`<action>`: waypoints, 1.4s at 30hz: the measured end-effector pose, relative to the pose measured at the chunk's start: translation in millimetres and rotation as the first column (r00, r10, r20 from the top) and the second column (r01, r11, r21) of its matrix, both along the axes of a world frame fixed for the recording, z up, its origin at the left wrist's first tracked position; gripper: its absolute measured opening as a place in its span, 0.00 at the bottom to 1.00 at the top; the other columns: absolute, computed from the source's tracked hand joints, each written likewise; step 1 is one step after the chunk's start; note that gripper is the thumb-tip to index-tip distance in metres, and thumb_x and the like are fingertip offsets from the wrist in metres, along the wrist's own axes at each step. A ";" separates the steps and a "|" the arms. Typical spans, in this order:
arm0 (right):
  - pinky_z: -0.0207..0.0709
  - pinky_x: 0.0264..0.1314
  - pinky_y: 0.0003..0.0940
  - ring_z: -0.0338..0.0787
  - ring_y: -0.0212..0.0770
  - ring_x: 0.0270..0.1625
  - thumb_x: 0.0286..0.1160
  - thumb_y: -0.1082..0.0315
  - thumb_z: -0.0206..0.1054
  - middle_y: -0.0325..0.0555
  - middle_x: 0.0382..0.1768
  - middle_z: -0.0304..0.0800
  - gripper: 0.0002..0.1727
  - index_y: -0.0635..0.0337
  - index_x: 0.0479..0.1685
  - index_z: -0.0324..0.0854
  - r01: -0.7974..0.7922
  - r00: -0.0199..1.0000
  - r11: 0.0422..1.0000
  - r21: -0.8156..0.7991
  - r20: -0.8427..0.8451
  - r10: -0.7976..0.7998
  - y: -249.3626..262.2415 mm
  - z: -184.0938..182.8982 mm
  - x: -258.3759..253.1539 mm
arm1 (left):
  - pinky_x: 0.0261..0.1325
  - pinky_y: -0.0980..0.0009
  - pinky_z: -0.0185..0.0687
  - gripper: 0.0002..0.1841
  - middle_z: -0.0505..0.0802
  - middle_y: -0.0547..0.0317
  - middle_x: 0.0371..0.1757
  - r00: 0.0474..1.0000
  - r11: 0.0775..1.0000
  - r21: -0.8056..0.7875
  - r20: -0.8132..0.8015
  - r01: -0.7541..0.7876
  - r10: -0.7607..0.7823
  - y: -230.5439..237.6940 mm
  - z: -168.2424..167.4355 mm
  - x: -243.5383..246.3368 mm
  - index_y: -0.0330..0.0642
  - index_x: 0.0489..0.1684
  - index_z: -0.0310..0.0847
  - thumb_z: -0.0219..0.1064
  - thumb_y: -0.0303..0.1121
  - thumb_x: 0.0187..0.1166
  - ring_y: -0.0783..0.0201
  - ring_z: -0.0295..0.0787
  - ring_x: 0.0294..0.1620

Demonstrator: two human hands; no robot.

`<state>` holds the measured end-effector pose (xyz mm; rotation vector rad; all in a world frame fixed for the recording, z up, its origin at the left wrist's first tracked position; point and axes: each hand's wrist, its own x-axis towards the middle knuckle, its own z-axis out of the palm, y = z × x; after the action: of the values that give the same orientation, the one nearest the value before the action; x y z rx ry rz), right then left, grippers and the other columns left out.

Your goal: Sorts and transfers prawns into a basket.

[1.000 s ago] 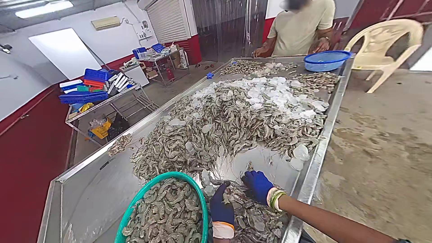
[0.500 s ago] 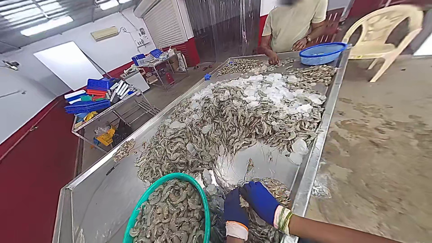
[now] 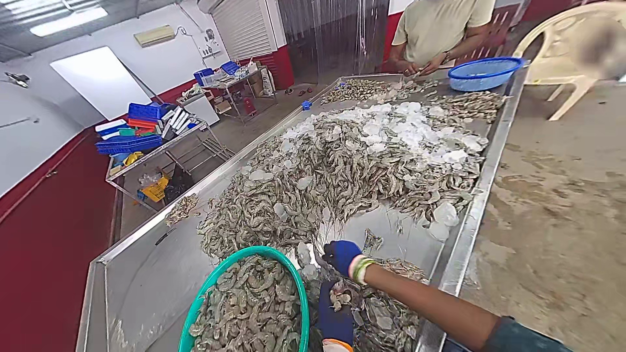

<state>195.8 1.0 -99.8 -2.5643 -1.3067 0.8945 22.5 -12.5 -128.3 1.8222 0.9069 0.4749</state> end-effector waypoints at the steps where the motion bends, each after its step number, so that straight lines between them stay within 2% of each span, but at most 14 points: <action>1: 0.77 0.65 0.71 0.87 0.68 0.68 0.85 0.49 0.63 0.66 0.64 0.88 0.25 0.62 0.64 0.84 -0.006 1.000 0.999 -0.042 -0.028 0.005 14.9 -7.5 -12.1 | 0.71 0.55 0.82 0.24 0.91 0.34 0.59 0.998 0.999 0.020 0.042 -0.040 0.039 -0.8 -6.3 -2.9 0.23 0.64 0.82 0.72 0.19 0.65 0.49 0.90 0.62; 5: 0.80 0.64 0.67 0.86 0.68 0.70 0.78 0.73 0.63 0.66 0.70 0.84 0.21 0.63 0.70 0.80 0.138 0.990 0.981 -0.135 -0.016 -0.141 36.1 -26.4 -32.3 | 0.67 0.56 0.84 0.23 0.93 0.32 0.53 0.987 0.990 0.049 0.102 -0.132 0.127 -0.7 -2.5 -17.8 0.20 0.61 0.83 0.72 0.19 0.64 0.50 0.92 0.56; 7: 0.79 0.66 0.66 0.85 0.68 0.71 0.80 0.75 0.61 0.67 0.70 0.84 0.20 0.65 0.70 0.80 0.087 0.996 0.979 -0.187 -0.013 -0.091 19.0 -15.5 -33.8 | 0.67 0.56 0.85 0.23 0.94 0.37 0.52 0.979 0.979 0.148 0.171 -0.139 0.113 1.8 -15.9 -18.6 0.23 0.58 0.86 0.71 0.21 0.60 0.53 0.93 0.55; 11: 0.81 0.62 0.71 0.87 0.70 0.66 0.76 0.75 0.65 0.67 0.71 0.81 0.25 0.56 0.74 0.78 -0.092 0.991 0.991 -0.099 -0.104 0.082 -31.6 23.0 -38.3 | 0.81 0.48 0.74 0.32 0.87 0.36 0.72 0.996 0.951 0.308 0.093 -0.027 -0.002 9.9 -12.1 -2.8 0.28 0.72 0.81 0.67 0.18 0.59 0.44 0.83 0.76; 13: 0.82 0.62 0.69 0.87 0.70 0.66 0.83 0.74 0.61 0.67 0.73 0.78 0.21 0.58 0.74 0.77 -0.106 0.991 0.993 -0.052 -0.084 0.102 -49.4 39.0 -42.4 | 0.79 0.50 0.76 0.30 0.90 0.39 0.69 1.000 0.953 0.303 0.015 -0.011 0.006 9.6 -2.3 6.0 0.31 0.71 0.83 0.67 0.17 0.61 0.47 0.87 0.72; 19: 0.70 0.72 0.64 0.83 0.68 0.68 0.81 0.67 0.65 0.66 0.62 0.86 0.17 0.67 0.62 0.83 -0.209 0.959 0.978 -0.005 0.194 0.206 -76.4 36.5 -34.3 | 0.70 0.49 0.80 0.23 0.91 0.38 0.62 0.951 0.985 -0.073 -0.259 0.156 -0.169 9.8 35.2 23.4 0.32 0.69 0.82 0.68 0.24 0.73 0.49 0.89 0.61; 23: 0.72 0.67 0.70 0.85 0.71 0.63 0.70 0.76 0.69 0.67 0.52 0.89 0.09 0.68 0.46 0.88 -0.095 0.947 0.992 0.082 0.316 0.064 -85.7 24.6 16.2 | 0.54 0.61 0.84 0.22 0.91 0.40 0.51 0.972 0.962 -0.246 -0.165 0.122 -0.166 1.9 53.9 19.1 0.27 0.68 0.79 0.68 0.17 0.72 0.59 0.87 0.45; 28: 0.70 0.73 0.74 0.74 0.74 0.79 0.76 0.60 0.70 0.70 0.76 0.75 0.26 0.64 0.70 0.82 0.323 0.931 0.938 0.128 0.134 -0.339 -88.6 -38.7 93.2 | 0.65 0.68 0.83 0.30 0.88 0.41 0.64 0.978 0.945 -0.255 0.095 0.203 -0.185 6.9 36.2 5.1 0.27 0.77 0.71 0.63 0.12 0.70 0.65 0.87 0.58; 30: 0.73 0.71 0.73 0.77 0.74 0.76 0.75 0.59 0.70 0.70 0.73 0.78 0.26 0.62 0.71 0.81 0.237 0.966 0.963 0.127 0.077 -0.248 -88.7 -51.6 57.3 | 0.72 0.65 0.82 0.33 0.86 0.38 0.69 0.970 0.936 -0.280 0.178 0.213 -0.167 15.0 24.2 3.3 0.25 0.78 0.68 0.69 0.15 0.67 0.62 0.86 0.66; 33: 0.77 0.71 0.68 0.87 0.64 0.69 0.85 0.55 0.65 0.60 0.66 0.89 0.21 0.48 0.73 0.84 -0.091 0.981 0.983 0.157 -0.159 0.116 -83.5 -41.6 28.0 | 0.57 0.67 0.89 0.29 0.90 0.39 0.55 0.989 0.924 -0.380 0.145 0.043 0.014 12.5 47.3 -1.4 0.20 0.70 0.73 0.70 0.11 0.63 0.63 0.91 0.51; 34: 0.75 0.74 0.68 0.88 0.63 0.70 0.89 0.58 0.61 0.61 0.65 0.90 0.20 0.53 0.72 0.86 -0.088 0.972 0.976 0.199 -0.196 0.127 -75.2 -33.1 36.7 | 0.54 0.67 0.88 0.27 0.91 0.39 0.52 0.996 0.897 -0.436 0.023 -0.065 0.084 7.9 76.6 -0.4 0.21 0.70 0.73 0.68 0.09 0.67 0.62 0.90 0.46; 37: 0.76 0.70 0.71 0.85 0.69 0.69 0.87 0.66 0.58 0.67 0.64 0.87 0.16 0.62 0.62 0.87 0.123 0.988 0.972 0.199 0.071 -0.140 -28.5 -12.7 102.4 | 0.58 0.64 0.87 0.24 0.90 0.36 0.58 0.999 0.881 -0.473 0.045 0.002 0.022 14.7 76.5 -7.8 0.20 0.73 0.72 0.64 0.14 0.76 0.57 0.91 0.52; 39: 0.73 0.73 0.71 0.79 0.73 0.75 0.83 0.68 0.61 0.70 0.74 0.79 0.19 0.64 0.69 0.83 0.292 0.928 0.936 0.196 0.178 -0.327 -0.4 -26.7 142.2 | 0.50 0.56 0.96 0.23 0.91 0.36 0.62 0.975 0.880 -0.458 0.219 0.129 -0.028 23.3 30.8 -8.7 0.23 0.71 0.73 0.66 0.16 0.76 0.49 0.96 0.55; 42: 0.72 0.75 0.71 0.77 0.76 0.76 0.81 0.72 0.63 0.74 0.75 0.77 0.23 0.67 0.75 0.77 0.384 0.895 0.900 0.204 0.158 -0.418 9.3 -53.0 128.3 | 0.54 0.55 0.95 0.27 0.89 0.40 0.67 0.993 0.890 -0.453 0.121 0.058 -0.003 27.0 17.5 -5.4 0.28 0.74 0.74 0.72 0.18 0.73 0.52 0.94 0.60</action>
<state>324.1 10.3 -152.8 -2.6896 -0.7898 0.4405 17.1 14.5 -110.8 1.3613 0.8259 0.3111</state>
